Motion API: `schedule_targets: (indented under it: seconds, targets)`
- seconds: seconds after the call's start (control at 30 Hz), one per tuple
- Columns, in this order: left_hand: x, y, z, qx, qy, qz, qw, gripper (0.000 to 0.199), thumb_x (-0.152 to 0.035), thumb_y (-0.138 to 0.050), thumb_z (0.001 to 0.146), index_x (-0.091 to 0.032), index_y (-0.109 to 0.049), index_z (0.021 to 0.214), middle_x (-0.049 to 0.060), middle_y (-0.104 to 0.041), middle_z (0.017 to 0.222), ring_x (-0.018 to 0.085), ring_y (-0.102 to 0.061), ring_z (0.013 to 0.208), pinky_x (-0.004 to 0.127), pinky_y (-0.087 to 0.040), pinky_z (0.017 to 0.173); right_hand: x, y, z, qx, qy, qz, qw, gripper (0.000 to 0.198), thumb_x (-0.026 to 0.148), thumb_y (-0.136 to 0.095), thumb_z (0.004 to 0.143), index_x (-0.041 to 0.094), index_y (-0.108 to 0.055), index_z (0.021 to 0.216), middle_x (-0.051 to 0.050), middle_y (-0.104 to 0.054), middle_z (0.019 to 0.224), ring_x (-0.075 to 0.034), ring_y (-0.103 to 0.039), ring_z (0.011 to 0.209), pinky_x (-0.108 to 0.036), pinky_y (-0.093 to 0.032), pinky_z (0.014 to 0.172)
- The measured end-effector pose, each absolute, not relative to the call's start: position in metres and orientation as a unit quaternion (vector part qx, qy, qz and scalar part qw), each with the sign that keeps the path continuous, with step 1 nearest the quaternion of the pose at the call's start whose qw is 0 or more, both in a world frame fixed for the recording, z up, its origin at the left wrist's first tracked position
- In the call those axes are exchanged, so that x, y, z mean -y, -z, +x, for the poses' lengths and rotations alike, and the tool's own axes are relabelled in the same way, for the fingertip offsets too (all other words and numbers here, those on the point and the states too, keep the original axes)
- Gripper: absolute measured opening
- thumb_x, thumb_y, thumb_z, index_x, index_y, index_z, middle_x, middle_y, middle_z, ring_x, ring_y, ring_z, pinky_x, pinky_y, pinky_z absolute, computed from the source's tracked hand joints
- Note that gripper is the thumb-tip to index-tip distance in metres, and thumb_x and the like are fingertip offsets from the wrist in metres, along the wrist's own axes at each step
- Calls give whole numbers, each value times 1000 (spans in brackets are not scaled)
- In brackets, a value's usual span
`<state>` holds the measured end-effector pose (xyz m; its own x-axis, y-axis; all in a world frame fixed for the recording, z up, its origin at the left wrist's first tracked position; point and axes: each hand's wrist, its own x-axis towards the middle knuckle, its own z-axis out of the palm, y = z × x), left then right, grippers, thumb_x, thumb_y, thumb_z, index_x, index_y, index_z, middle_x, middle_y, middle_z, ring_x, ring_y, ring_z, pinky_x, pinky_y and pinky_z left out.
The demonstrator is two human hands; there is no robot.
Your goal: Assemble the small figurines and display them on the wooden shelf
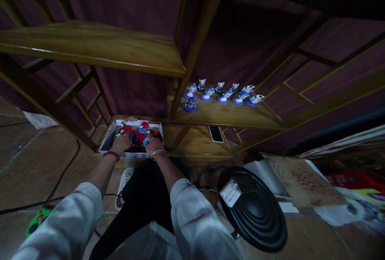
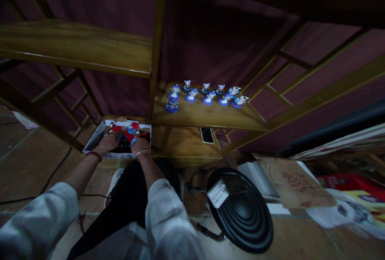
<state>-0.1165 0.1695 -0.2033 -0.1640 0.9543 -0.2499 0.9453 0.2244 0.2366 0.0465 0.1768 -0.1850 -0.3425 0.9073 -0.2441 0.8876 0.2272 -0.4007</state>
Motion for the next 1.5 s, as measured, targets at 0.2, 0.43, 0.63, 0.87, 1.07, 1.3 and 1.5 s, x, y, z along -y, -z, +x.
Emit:
schedule_targets:
  seconds: [0.2,0.43,0.63,0.87,1.07,1.3,1.5]
  targets:
    - [-169,200,-114,-743,17,642,187,44,-19,-39,78,-13,-43,121,17,-59,112,25,-54,106,33,-43,83,-176,182,47,778,-253,-574,17,32,19,-42,81,18,-53,110,-10,-65,100,-21,-61,95,-28,-43,78]
    - [-166,201,-113,-710,29,681,177,42,-19,-45,74,-16,-51,115,13,-62,107,21,-56,103,30,-42,86,-180,189,47,786,-249,-565,22,30,18,-41,80,21,-54,107,-8,-65,102,-21,-60,95,-29,-43,78]
    - [-165,201,-112,-716,29,675,178,35,-17,-45,74,-19,-57,106,11,-63,106,20,-57,102,30,-42,86,-182,190,47,784,-257,-564,17,29,17,-45,78,20,-56,105,-7,-65,100,-19,-60,95,-26,-42,78]
    - [-160,195,-111,-730,-1,666,153,36,-18,-41,76,-20,-57,109,12,-64,102,22,-59,97,30,-45,82,-183,188,47,776,-277,-566,34,33,18,-42,80,24,-55,110,-4,-64,106,-18,-59,98,-25,-42,81]
    - [-155,183,-105,-740,-2,659,133,33,-24,-36,81,-17,-61,102,13,-65,98,23,-60,94,31,-45,80,-184,189,47,758,-296,-579,52,34,20,-44,79,21,-49,113,-5,-63,105,-15,-58,98,-24,-41,82]
    - [-152,175,-99,-732,-39,668,126,36,-26,-35,84,-21,-58,110,11,-64,104,23,-59,96,30,-44,80,-184,190,49,763,-298,-570,63,28,19,-45,80,21,-51,107,-4,-63,104,-14,-59,96,-22,-40,82]
    - [-150,174,-95,-671,-71,714,185,30,-27,-37,84,-23,-61,102,5,-65,100,16,-59,94,24,-41,83,-185,189,50,767,-286,-572,61,32,18,-52,77,25,-52,109,-1,-64,104,-15,-58,99,-22,-41,82]
